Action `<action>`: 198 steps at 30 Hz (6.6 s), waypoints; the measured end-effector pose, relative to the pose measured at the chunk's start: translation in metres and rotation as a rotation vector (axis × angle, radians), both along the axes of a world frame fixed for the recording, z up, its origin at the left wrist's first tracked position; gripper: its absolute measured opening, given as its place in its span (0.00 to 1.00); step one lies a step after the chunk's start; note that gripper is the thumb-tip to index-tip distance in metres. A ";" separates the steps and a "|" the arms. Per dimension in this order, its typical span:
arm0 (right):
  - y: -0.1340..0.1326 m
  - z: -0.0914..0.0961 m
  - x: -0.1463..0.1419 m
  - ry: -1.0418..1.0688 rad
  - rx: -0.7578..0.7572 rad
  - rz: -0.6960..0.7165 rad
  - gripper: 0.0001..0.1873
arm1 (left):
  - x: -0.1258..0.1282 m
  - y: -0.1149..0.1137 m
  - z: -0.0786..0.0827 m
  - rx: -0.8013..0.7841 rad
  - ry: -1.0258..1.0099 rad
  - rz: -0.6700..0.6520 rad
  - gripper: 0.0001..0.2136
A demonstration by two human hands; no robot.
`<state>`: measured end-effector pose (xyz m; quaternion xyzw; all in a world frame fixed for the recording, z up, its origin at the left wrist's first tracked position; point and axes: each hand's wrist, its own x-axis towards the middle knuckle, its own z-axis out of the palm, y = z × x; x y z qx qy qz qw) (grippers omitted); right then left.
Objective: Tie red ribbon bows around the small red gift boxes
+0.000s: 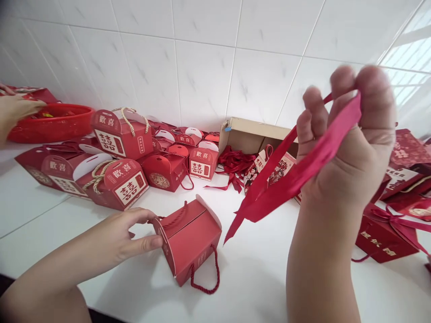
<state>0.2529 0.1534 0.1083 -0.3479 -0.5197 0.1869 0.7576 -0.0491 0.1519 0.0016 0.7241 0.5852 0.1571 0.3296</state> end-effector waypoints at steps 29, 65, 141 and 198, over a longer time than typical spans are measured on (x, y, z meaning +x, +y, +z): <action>0.021 -0.029 -0.044 -0.053 -0.232 0.368 0.10 | 0.057 -0.026 0.030 0.731 -0.491 0.264 0.14; -0.011 -0.053 -0.112 0.378 -0.598 0.892 0.11 | 0.086 -0.028 0.025 0.715 -0.550 0.153 0.13; 0.034 -0.033 -0.026 -1.149 -0.796 0.616 0.13 | 0.101 -0.017 0.003 0.615 -0.133 0.141 0.13; 0.034 -0.045 -0.044 -1.201 -0.796 0.671 0.13 | 0.100 -0.012 0.005 0.584 -0.202 0.131 0.09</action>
